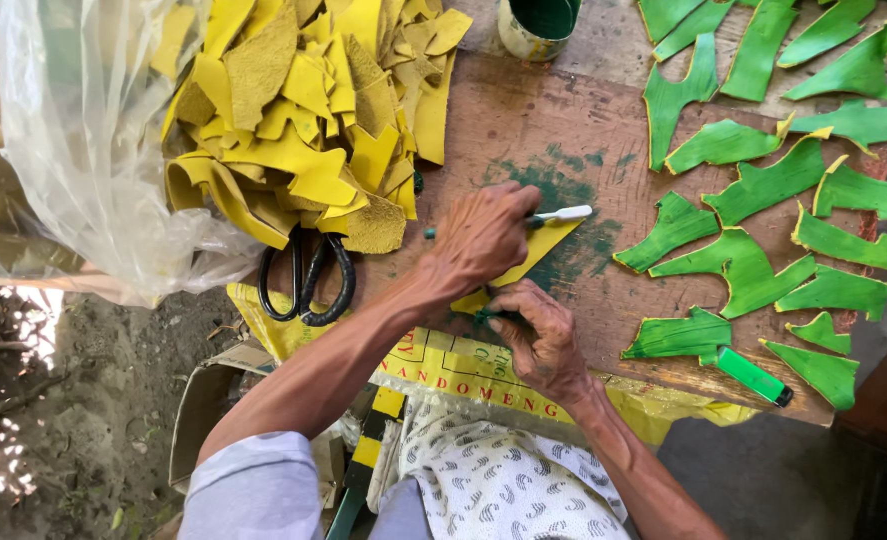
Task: The person paints yellow foam cutouts green using a small sponge. They repeatedly dip the sponge into a paint can and apply the paint to the foam pieces, which are arranged on a wooden table. The person handles the foam pieces one at a time, painting them and placing them aside.
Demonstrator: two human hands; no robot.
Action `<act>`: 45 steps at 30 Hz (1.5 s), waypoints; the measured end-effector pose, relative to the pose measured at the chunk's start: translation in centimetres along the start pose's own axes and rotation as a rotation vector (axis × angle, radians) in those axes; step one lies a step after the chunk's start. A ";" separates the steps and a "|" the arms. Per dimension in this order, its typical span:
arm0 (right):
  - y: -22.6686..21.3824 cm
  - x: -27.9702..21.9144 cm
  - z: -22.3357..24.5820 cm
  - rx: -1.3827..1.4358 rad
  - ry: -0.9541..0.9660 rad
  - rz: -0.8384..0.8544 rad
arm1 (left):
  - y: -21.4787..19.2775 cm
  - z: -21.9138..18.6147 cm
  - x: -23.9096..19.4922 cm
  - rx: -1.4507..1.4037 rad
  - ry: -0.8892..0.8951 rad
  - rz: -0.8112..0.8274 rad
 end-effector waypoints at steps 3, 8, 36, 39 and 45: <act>-0.2 0.0 0.7 0.019 -0.035 -0.007 | 0.1 0.6 -2.0 0.014 -0.034 0.125; -0.1 0.0 0.1 0.018 0.020 -0.001 | -1.1 0.2 -1.6 0.051 -0.073 0.069; 0.0 -0.1 1.0 -0.022 -0.034 0.001 | -4.3 1.7 -5.8 -0.034 -0.156 -0.091; 0.1 -0.3 1.2 -0.039 -0.033 0.012 | -3.4 0.3 -6.7 -0.080 -0.072 -0.106; 0.4 -0.6 0.7 -0.026 -0.031 0.016 | -2.8 0.8 -7.4 -0.042 -0.078 -0.085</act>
Point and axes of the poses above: each hand's wrist, its own x-axis towards the middle knuckle, its own y-axis out of the palm, z = x × y, the point moved 10 cm from there along x, towards the middle knuckle, and after that the axes turned 1 degree about z, right-handed, at the moved point
